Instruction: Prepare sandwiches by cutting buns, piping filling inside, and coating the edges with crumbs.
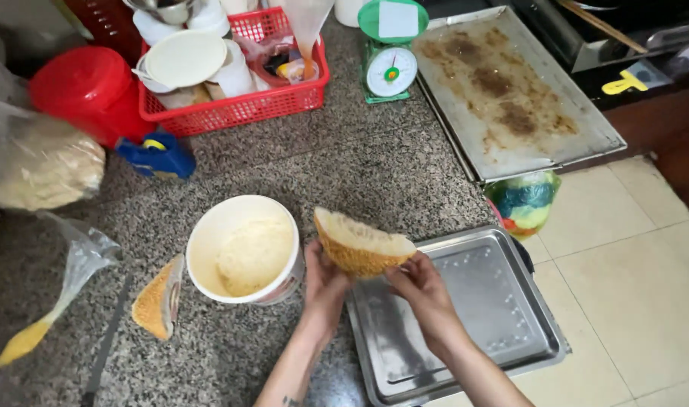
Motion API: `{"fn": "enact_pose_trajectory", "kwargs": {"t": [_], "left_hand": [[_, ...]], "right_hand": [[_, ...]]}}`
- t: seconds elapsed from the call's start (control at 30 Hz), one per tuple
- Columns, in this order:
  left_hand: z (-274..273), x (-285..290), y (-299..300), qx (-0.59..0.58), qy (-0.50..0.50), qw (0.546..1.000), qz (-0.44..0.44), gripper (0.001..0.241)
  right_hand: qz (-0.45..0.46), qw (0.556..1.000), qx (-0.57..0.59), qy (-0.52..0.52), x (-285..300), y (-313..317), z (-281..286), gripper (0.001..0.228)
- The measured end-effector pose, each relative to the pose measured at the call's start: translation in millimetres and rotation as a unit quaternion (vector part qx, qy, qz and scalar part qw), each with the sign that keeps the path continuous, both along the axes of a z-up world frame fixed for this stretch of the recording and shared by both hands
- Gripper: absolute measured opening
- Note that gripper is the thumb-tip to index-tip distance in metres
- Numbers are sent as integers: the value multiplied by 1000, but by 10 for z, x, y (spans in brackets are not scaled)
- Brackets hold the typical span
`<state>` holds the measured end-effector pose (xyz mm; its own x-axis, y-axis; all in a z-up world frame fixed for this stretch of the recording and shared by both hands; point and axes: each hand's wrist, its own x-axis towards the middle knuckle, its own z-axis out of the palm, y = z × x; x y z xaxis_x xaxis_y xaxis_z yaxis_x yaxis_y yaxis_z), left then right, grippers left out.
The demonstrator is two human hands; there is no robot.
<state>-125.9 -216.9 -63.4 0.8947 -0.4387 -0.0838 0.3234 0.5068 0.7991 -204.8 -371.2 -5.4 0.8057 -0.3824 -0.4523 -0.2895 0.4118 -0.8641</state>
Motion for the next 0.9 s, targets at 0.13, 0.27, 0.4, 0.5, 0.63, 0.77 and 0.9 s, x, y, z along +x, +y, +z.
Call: {"fn": "enact_pose_trajectory", "kwargs": {"t": [0.13,0.27,0.4,0.5,0.63,0.77,0.9], "left_hand": [[-80,-236,43,216,-6,975,-57,76],[-336,-388,8,279,105,947,-124,68],[-404,-393,-65,205,240,938,-146,55],[-490,-347,-121,203,258,935,-134,62],[-455,-289,-151,225,271,924,-148,57],[-490,-259,-166,226,288,920,-142,65],[-466,-262,-176,238,292,914,-149,76]], "right_hand": [[65,993,-46,85,-61,-439,-213,49],[104,981,-53,156,-51,-737,-492,52],[125,966,-56,221,15,-898,-754,48],[144,961,-56,230,74,-986,-929,54],[150,965,-53,209,131,-1076,-1153,43],[163,958,-98,217,213,-1091,-1163,62],[150,960,-77,225,208,-1122,-1275,58]]}}
